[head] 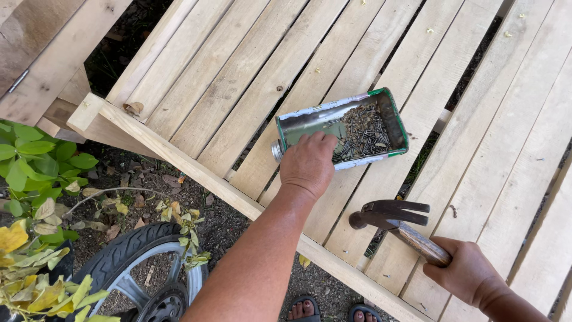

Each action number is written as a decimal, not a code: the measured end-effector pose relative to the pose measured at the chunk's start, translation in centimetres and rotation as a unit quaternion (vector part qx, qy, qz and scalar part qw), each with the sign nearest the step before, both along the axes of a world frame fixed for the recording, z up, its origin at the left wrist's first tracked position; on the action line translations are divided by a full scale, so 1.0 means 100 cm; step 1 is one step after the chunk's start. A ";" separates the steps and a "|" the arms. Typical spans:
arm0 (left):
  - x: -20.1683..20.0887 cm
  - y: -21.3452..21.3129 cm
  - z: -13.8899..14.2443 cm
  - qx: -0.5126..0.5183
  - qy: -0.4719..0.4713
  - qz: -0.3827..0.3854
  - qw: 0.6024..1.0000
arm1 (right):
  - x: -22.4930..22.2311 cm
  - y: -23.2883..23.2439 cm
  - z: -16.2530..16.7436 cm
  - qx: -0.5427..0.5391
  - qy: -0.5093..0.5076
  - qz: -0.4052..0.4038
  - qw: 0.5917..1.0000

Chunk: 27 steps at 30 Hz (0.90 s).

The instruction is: The person repeatedly picks nails from a metal tin and hammers them into a wooden pallet surface. The person uses a claw hammer to drive each nail into the wood slats one at a time.

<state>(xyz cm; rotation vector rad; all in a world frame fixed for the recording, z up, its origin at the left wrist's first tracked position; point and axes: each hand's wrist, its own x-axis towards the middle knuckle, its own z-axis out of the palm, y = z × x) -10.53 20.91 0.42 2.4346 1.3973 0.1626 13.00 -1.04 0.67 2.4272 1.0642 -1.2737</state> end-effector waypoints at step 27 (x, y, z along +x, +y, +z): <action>0.064 0.040 -0.004 -0.086 -0.400 0.194 0.891 | 0.003 0.004 -0.007 -0.003 0.018 0.022 1.000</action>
